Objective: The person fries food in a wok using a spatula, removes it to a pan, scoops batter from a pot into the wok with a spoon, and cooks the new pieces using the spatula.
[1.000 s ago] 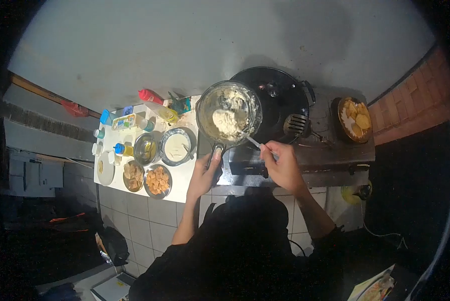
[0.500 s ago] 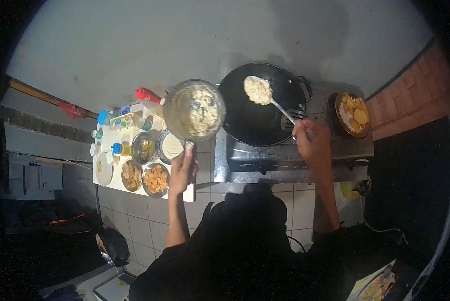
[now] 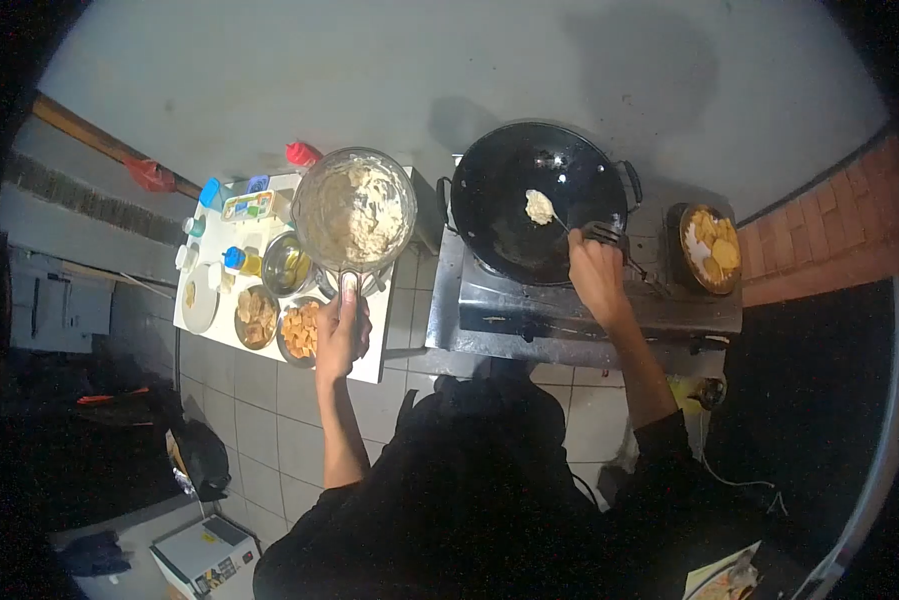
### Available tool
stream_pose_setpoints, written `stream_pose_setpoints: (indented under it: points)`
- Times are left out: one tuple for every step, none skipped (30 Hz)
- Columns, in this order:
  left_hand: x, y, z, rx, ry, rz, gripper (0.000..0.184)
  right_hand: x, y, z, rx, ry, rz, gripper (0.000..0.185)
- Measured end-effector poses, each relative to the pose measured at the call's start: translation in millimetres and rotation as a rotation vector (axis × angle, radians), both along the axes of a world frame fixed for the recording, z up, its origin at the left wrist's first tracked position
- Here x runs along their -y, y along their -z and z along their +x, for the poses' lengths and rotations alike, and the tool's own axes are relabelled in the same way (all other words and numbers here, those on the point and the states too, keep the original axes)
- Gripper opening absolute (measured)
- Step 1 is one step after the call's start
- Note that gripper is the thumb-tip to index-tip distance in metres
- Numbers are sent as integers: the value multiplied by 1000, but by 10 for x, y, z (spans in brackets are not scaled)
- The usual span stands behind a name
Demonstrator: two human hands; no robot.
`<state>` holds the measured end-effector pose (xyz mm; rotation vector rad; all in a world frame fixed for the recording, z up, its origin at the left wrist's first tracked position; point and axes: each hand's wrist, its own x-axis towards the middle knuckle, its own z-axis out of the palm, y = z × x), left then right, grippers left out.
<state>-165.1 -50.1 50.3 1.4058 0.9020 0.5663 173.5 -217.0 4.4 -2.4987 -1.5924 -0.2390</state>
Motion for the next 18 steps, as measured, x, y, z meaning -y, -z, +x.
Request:
stream_pose_setpoints:
  points:
    - [10,14,-22,-10,-4,1,42,-9,8,23,0,-11,-5,10]
    - [22,20,-46,-8,-14,-1,42,-15,17,35,14,-10,-10,10]
    - [34,24,-64,-4,-24,-10,42,-20,22,44,28,-7,-15,10]
    - [44,27,-83,1,-32,-20,42,-24,16,48,29,-15,-17,10]
    - [45,37,-119,5,-39,-21,42,-25,2,38,-5,17,-27,9]
    - [43,38,-140,5,-41,-24,42,-22,-5,40,-43,49,-39,9]
    - [45,41,-158,5,-41,-27,43,-13,-3,36,-42,46,-42,9]
    - [43,59,-170,6,-42,-28,43,-6,-5,34,-87,80,45,12]
    - [38,87,-176,15,-63,-26,43,0,-7,43,-132,113,133,15]
    - [38,97,-179,23,-82,-25,43,15,16,67,-131,112,132,15]
    - [38,88,-188,24,-81,-26,43,35,67,105,-134,108,180,18]
    - [39,57,-181,14,-72,-35,43,53,114,151,-138,105,227,21]
    - [38,36,-181,5,-62,-45,43,67,150,183,-136,106,228,21]
    - [38,30,-178,5,-61,-45,43,84,189,209,-159,115,225,21]
    - [35,22,-181,2,-57,-42,43,91,192,204,-182,125,222,22]
    - [32,19,-177,-2,-51,-39,42,94,197,203,-182,128,222,22]
    - [30,25,-168,-2,-47,-38,42,93,200,202,-175,130,224,21]
    - [32,38,-157,1,-53,-35,42,91,181,184,-167,132,225,21]
